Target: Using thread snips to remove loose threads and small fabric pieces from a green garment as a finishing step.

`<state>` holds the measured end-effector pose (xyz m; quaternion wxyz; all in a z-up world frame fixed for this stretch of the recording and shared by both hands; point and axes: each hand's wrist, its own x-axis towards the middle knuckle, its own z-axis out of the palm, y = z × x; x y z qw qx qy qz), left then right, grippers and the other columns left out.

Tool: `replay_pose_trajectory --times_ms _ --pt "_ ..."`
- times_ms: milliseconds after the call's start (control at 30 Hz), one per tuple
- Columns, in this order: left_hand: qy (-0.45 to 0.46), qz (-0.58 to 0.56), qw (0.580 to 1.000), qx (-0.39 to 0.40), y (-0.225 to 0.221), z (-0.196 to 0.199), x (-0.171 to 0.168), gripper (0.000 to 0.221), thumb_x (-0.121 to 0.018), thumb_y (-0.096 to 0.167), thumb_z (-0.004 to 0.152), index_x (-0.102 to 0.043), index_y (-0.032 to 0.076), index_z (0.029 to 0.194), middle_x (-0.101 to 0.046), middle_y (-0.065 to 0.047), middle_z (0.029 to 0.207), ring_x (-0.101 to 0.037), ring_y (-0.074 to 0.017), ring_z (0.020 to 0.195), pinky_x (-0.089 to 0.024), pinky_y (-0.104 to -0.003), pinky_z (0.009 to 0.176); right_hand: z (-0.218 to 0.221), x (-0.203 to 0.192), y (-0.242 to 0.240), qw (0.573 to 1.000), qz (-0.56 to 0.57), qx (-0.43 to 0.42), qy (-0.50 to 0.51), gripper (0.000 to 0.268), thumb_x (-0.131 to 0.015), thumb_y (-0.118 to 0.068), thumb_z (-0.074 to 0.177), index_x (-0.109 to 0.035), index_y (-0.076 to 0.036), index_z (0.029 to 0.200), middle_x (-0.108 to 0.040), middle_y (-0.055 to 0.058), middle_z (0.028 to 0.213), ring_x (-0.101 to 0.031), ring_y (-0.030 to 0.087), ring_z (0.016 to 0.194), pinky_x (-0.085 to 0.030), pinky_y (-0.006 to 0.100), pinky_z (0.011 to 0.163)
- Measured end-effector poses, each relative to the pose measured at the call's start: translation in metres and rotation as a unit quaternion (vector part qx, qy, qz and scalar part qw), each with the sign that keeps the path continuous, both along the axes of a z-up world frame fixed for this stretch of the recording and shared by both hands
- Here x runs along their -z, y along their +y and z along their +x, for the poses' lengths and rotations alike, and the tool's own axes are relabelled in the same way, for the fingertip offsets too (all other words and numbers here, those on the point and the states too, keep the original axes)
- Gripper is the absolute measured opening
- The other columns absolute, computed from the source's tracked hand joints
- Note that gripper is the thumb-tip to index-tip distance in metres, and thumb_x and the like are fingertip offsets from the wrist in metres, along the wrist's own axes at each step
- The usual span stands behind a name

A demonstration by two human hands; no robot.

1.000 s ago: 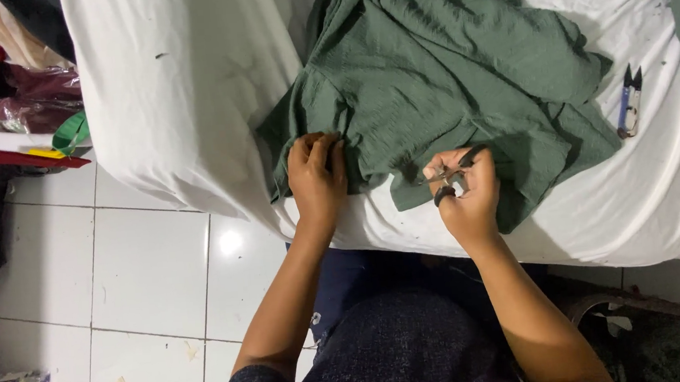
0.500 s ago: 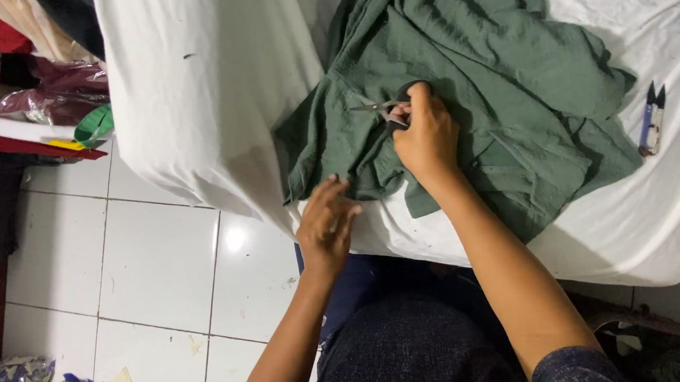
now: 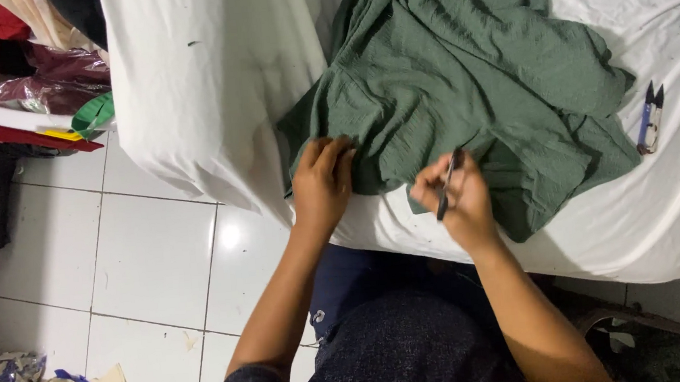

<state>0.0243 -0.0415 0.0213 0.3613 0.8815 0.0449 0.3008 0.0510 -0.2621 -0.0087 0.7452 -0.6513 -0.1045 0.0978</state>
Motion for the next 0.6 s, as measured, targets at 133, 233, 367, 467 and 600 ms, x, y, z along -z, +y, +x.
replay_pose_trajectory --times_ms 133,233,367,467,600 --pt "0.015 0.059 0.998 -0.002 0.004 0.015 0.02 0.008 -0.079 0.007 0.089 -0.076 0.009 0.096 -0.069 -0.006 0.085 -0.071 -0.0279 0.074 -0.057 -0.037 0.065 -0.036 0.003 -0.022 1.0 -0.02 0.001 -0.002 0.047 -0.084 -0.004 0.079 -0.048 -0.003 0.109 -0.069 0.021 0.106 -0.066 0.017 0.081 -0.056 0.032 0.075" --pt "-0.001 0.061 0.998 -0.01 0.003 0.013 0.028 0.006 -0.078 0.005 0.09 -0.074 0.01 0.091 -0.07 -0.007 0.084 -0.072 -0.0291 0.075 -0.057 -0.037 0.067 -0.048 0.002 -0.033 0.999 -0.023 0.031 -0.016 0.047 -0.084 -0.002 0.079 -0.048 -0.004 0.108 -0.065 0.02 0.114 -0.064 0.015 0.081 -0.054 0.031 0.076" --pt "-0.011 0.027 0.999 -0.026 0.005 -0.003 0.018 0.007 -0.079 0.003 0.09 -0.073 0.007 0.09 -0.075 -0.009 0.082 -0.074 -0.0302 0.075 -0.06 -0.037 0.067 -0.048 -0.007 -0.039 0.997 -0.027 0.05 -0.044 0.044 -0.083 0.0 0.08 -0.047 -0.005 0.106 -0.061 0.017 0.116 -0.063 0.015 0.076 -0.051 0.029 0.077" --pt "0.01 -0.015 0.999 -0.032 0.008 -0.023 0.016 0.004 -0.076 0.006 0.094 -0.075 0.01 0.095 -0.079 -0.005 0.086 -0.076 -0.0269 0.08 -0.061 -0.036 0.071 -0.045 -0.009 -0.036 0.994 -0.054 0.06 -0.068 0.045 -0.084 -0.004 0.081 -0.048 -0.006 0.106 -0.056 0.016 0.123 -0.062 0.014 0.078 -0.05 0.029 0.081" --pt "0.024 -0.016 1.0 -0.008 0.013 -0.06 0.022 0.005 -0.073 0.007 0.095 -0.073 0.011 0.094 -0.078 -0.006 0.087 -0.076 -0.0277 0.083 -0.061 -0.038 0.074 -0.044 -0.021 -0.036 0.984 -0.101 0.067 -0.127 0.042 -0.086 -0.007 0.081 -0.052 -0.003 0.105 -0.048 0.016 0.131 -0.062 0.016 0.078 -0.052 0.033 0.083"
